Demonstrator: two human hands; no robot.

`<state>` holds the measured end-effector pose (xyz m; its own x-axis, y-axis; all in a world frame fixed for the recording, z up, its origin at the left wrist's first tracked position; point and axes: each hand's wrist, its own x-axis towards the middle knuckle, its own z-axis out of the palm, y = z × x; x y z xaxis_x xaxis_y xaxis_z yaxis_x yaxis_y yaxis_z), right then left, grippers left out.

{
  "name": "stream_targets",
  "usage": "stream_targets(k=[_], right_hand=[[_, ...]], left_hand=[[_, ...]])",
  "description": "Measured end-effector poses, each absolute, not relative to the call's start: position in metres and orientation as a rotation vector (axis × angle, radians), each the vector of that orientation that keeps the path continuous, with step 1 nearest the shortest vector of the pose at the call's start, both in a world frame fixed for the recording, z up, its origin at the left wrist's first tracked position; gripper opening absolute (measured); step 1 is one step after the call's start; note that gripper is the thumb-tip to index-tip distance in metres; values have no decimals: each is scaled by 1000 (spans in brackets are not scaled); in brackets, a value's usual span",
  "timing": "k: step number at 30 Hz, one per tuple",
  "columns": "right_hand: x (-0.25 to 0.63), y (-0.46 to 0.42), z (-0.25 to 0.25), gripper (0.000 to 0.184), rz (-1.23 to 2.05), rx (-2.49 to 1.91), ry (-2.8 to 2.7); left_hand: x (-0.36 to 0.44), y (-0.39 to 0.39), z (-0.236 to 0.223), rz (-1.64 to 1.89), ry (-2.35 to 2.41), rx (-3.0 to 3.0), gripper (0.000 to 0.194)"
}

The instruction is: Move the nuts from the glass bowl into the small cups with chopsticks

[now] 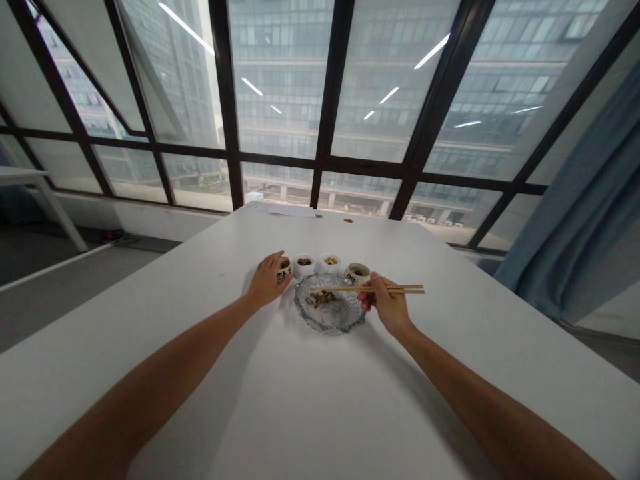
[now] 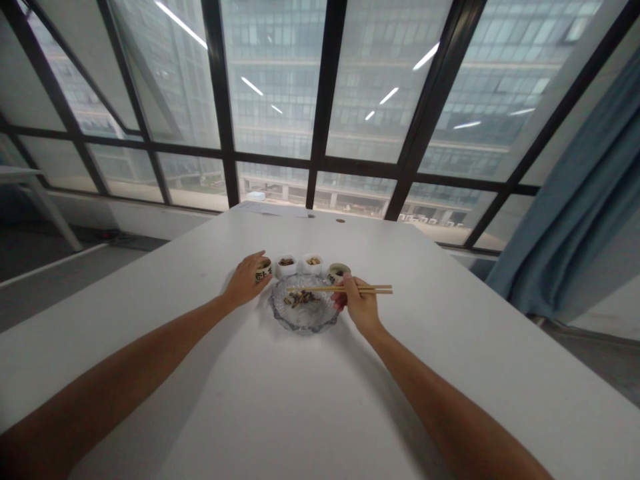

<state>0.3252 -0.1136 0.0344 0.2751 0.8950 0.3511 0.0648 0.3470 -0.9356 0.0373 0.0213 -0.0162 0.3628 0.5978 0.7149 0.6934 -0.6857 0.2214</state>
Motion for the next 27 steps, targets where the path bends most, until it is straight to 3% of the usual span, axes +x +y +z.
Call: stream_targets(k=[5,12,27], right_hand=[[337,-100,22,59,845,-1028,-826],[340,-101,21,57,860,-1030,-843],[352,-91,64,59,311,-1059,-1155]], left_hand=[[38,26,-21,-1253,-1183,-2486,40],[38,25,-20,-1246,-1180,-2503,40],[40,22,-18,-1232,-1209,-2523,40]])
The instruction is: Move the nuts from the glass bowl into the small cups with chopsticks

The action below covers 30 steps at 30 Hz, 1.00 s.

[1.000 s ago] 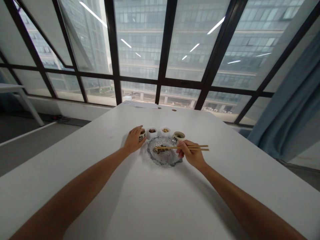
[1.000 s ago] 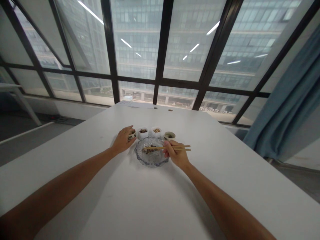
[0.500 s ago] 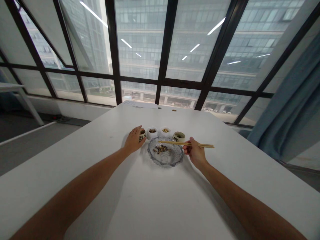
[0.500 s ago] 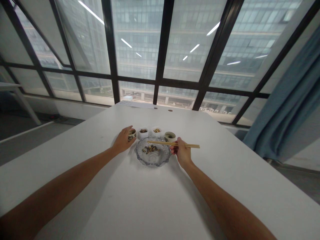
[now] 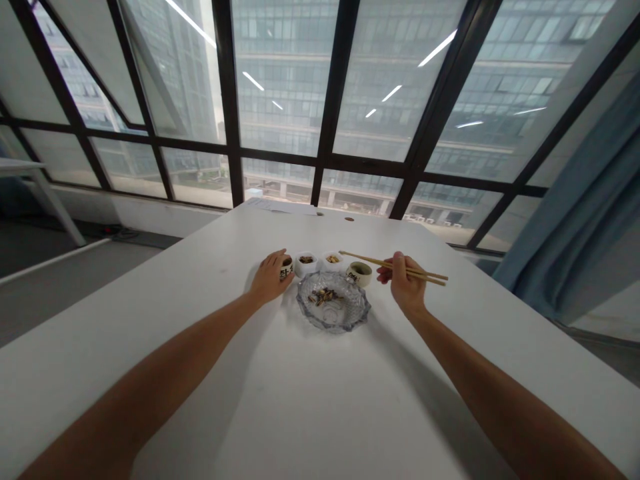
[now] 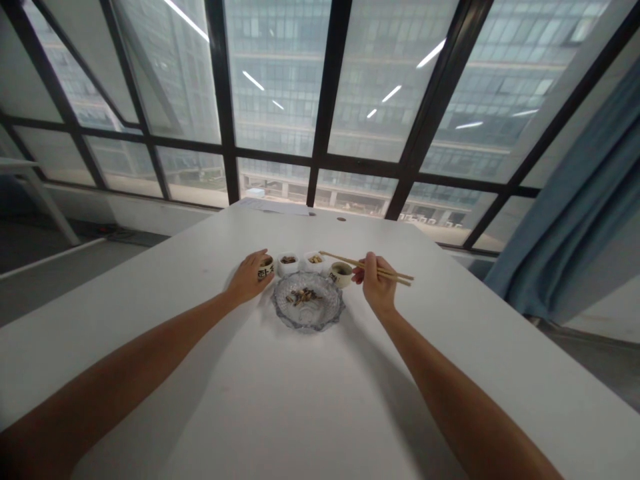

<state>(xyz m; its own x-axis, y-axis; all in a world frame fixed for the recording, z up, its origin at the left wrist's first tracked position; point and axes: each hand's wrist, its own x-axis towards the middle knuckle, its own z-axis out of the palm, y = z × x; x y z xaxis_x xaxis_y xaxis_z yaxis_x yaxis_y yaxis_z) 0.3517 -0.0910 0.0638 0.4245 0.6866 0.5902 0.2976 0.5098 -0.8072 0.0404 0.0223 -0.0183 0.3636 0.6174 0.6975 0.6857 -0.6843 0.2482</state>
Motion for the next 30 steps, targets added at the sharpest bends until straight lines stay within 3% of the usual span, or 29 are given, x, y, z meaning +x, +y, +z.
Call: stream_targets(k=[15,22,30], right_hand=[[348,-124,108,66,533,-1218,-1677],[341,-124,102,59,430,-1190,-1951],[340,-123,101,63,432,-1223,-1874]], left_hand=[[40,23,-18,-1231,-1224,-2513,40],[37,22,-18,-1227,-1198,-2525,40],[38,23,-18,-1230,-1211,-2531,39]])
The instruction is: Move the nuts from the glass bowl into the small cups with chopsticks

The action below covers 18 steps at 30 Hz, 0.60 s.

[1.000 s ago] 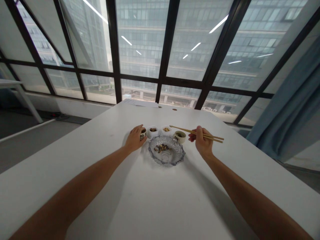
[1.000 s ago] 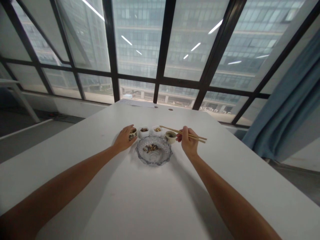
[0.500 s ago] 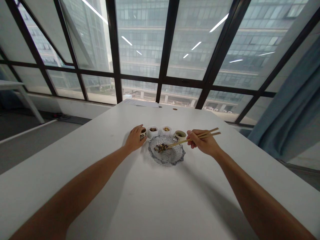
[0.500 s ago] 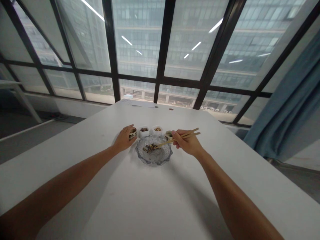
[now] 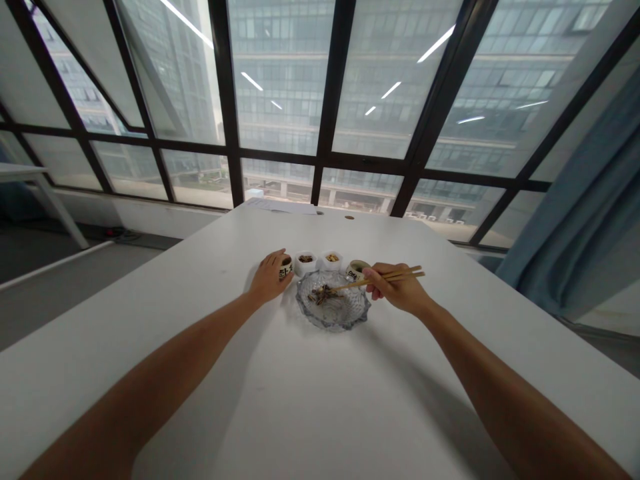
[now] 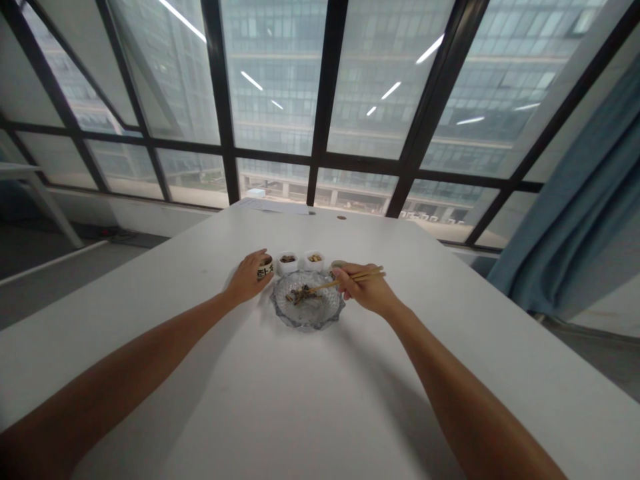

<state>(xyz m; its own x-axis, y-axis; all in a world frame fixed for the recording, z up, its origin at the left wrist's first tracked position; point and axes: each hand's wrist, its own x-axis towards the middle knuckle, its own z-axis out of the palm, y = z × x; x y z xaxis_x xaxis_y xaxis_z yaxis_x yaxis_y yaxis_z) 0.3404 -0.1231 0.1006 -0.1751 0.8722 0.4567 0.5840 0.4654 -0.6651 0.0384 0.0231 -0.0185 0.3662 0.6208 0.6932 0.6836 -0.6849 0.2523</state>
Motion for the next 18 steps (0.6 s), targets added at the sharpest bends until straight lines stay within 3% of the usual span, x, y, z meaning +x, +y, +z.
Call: stream_targets(k=[9,18], right_hand=[[345,-122,98,69,390,-1255,-1819],[346,-119,92,58,385,-1238,-1885]], left_hand=[[39,23,-18,-1235,-1211,-2531,39],[39,22,-17,-1234,-1215,-2531,39]])
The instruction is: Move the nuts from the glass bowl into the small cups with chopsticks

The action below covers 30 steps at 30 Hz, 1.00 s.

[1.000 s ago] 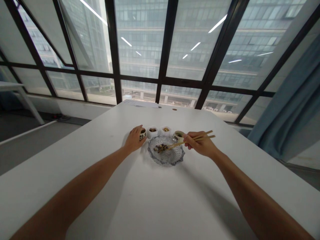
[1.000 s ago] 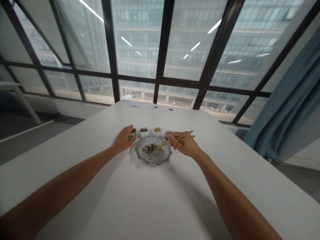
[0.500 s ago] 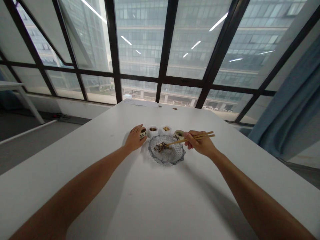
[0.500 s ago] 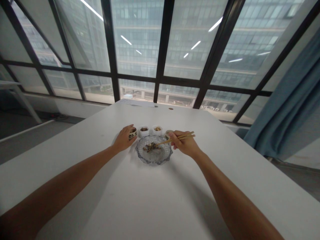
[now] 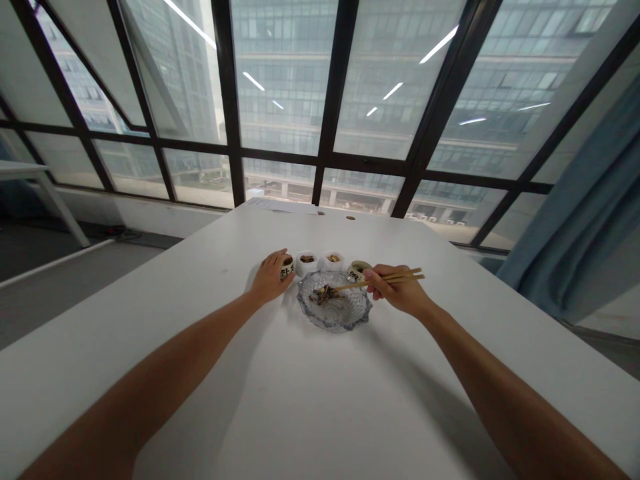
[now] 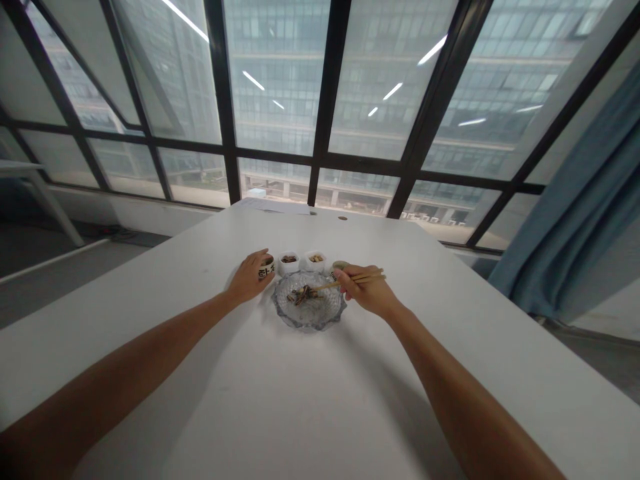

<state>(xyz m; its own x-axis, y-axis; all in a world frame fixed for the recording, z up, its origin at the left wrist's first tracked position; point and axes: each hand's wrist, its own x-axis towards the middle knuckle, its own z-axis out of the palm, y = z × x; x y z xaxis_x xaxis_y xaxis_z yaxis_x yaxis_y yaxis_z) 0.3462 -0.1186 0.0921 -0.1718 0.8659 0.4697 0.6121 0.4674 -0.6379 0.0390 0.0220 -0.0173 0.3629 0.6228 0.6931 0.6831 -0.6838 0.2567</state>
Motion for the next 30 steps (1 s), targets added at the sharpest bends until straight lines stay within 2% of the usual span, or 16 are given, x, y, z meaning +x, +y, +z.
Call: stream_targets(k=[5,9,16,30], right_hand=[[349,-118,90,59,352,-1268,-1889],[346,-116,90,63,506,-1223,-1692],[343,-110,94,64,708,-1115,-1376],[342,-107,78,70,654,-1266,-1540]], left_hand=[[39,21,-17,-1229,-1217,-2535,40],[39,23,-18,-1255,-1212,-2519,40],[37,37,-29,-1453,-1412,-2414,56],[39,36,-28,-1554,-1533,-2463,55]])
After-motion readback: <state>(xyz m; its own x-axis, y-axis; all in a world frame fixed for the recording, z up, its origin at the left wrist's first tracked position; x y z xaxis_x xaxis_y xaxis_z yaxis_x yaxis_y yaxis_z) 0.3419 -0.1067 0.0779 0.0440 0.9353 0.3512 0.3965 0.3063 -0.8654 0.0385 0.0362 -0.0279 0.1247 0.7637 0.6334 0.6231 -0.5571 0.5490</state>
